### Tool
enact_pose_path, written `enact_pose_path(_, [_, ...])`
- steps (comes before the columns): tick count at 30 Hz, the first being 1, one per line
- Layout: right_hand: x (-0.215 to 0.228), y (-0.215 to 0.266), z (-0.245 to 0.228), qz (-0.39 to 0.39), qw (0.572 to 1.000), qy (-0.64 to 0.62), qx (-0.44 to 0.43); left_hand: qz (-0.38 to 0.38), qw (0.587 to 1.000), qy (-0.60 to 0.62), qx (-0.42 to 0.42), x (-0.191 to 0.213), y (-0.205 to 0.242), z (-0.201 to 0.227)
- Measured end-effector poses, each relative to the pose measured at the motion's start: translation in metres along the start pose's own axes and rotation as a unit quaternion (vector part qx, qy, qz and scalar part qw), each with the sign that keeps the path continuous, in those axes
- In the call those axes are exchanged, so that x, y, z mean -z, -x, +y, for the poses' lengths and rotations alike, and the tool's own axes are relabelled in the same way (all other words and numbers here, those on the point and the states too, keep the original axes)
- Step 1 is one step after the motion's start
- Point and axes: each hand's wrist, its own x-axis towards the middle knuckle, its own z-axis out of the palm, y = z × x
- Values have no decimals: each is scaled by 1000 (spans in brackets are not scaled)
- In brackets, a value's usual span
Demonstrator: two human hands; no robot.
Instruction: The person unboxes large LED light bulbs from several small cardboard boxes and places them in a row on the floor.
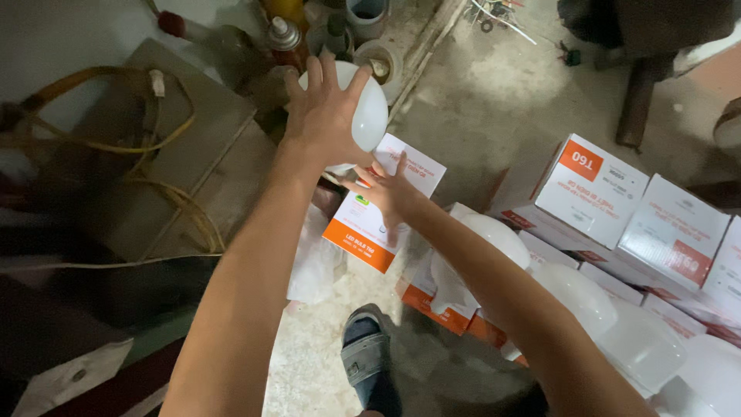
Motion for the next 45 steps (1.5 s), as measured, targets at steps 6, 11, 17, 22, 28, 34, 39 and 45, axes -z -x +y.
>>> enact_pose_path(6, [-7, 4, -12, -54, 994, 90, 7, -34, 999, -11, 15, -7, 12, -12])
enact_pose_path(11, [-11, 25, -21, -62, 992, 102, 32, -21, 1000, 3, 6, -4, 11, -11])
enact_pose_path(17, [-35, 21, -8, -11, 996, -70, 61, -42, 999, 30, 7, 5, 10, 5])
enact_pose_path(22, [-39, 18, 61, 100, 973, -5, -209, -31, 999, 42, 7, 13, 1, 9])
enact_pose_path(28, [-38, 30, 110, -40, 954, -174, -242, -64, 994, 71, 52, 16, -4, 8])
enact_pose_path(34, [-32, 43, 103, -94, 954, -228, -171, -128, 990, 48, 26, 27, -8, 20])
enact_pose_path(39, [-24, 61, 110, -44, 972, -166, -161, -252, 965, 66, 9, 56, -4, 40])
enact_pose_path(45, [14, 102, 107, -5, 940, -289, -181, -485, 870, 70, 51, 70, -1, 75])
